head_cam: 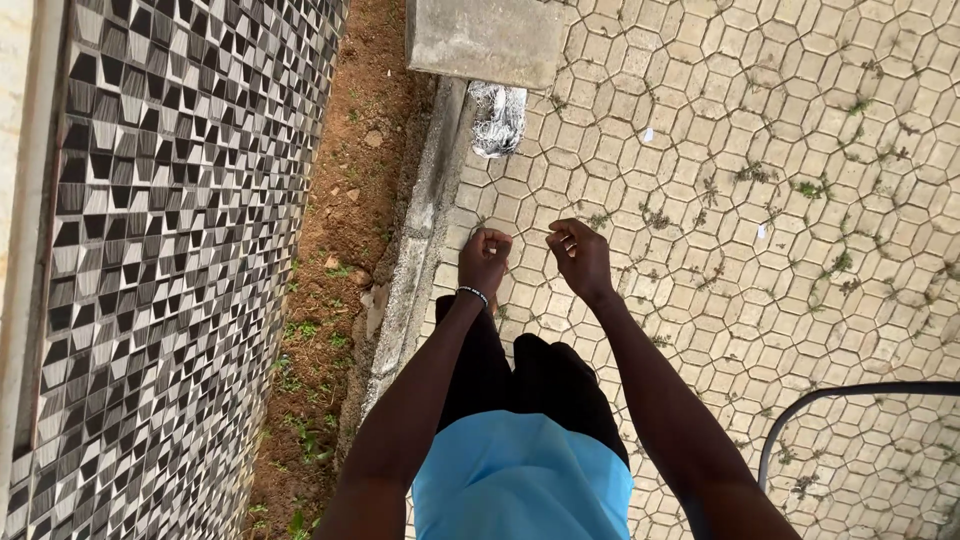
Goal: Cleaning up plant debris, fruit peels, and trash from an outdoor paved area into a sack.
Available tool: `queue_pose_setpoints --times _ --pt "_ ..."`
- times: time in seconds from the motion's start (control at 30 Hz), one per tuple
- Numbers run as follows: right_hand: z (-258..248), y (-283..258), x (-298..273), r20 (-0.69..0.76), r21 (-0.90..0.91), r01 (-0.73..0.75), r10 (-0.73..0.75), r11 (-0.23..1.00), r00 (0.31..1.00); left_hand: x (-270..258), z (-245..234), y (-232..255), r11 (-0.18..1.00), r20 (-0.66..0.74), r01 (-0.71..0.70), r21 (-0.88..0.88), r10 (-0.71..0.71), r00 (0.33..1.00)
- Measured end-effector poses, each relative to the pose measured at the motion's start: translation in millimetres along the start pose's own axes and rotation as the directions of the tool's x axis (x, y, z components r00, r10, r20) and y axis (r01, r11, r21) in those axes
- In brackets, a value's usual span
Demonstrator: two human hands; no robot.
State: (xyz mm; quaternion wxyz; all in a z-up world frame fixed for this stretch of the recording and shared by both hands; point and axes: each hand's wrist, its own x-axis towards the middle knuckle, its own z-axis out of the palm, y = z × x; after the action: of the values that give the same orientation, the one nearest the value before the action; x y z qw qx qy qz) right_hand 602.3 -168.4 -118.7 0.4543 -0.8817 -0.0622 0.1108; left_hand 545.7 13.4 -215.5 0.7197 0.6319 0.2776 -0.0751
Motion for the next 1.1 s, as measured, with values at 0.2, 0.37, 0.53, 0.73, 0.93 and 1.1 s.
queue_pose_setpoints --times 0.2,0.37,0.53,0.73,0.93,1.1 --pt "37 80 130 0.081 -0.051 -0.091 0.095 0.995 0.992 144 13 -36 0.868 -0.161 -0.005 0.496 0.098 0.982" --pt "107 200 220 0.177 -0.115 -0.04 0.06 0.993 0.982 264 40 -102 0.875 -0.125 0.038 0.482 0.025 0.992" --pt "194 338 283 0.226 -0.103 -0.162 0.182 0.981 0.957 383 53 -245 0.921 -0.239 0.016 0.39 0.085 0.967" --pt "290 470 332 0.292 -0.294 0.139 -0.049 0.946 0.955 488 42 -351 0.734 -0.002 -0.231 0.638 0.302 0.953" --pt "319 488 322 0.485 0.144 -0.328 0.222 0.934 0.846 493 45 -362 0.957 0.141 -0.002 0.291 -0.041 0.989" --pt "263 389 257 0.553 0.0 -0.22 0.183 0.976 0.813 407 42 -317 0.867 -0.167 0.228 0.443 -0.17 0.971"
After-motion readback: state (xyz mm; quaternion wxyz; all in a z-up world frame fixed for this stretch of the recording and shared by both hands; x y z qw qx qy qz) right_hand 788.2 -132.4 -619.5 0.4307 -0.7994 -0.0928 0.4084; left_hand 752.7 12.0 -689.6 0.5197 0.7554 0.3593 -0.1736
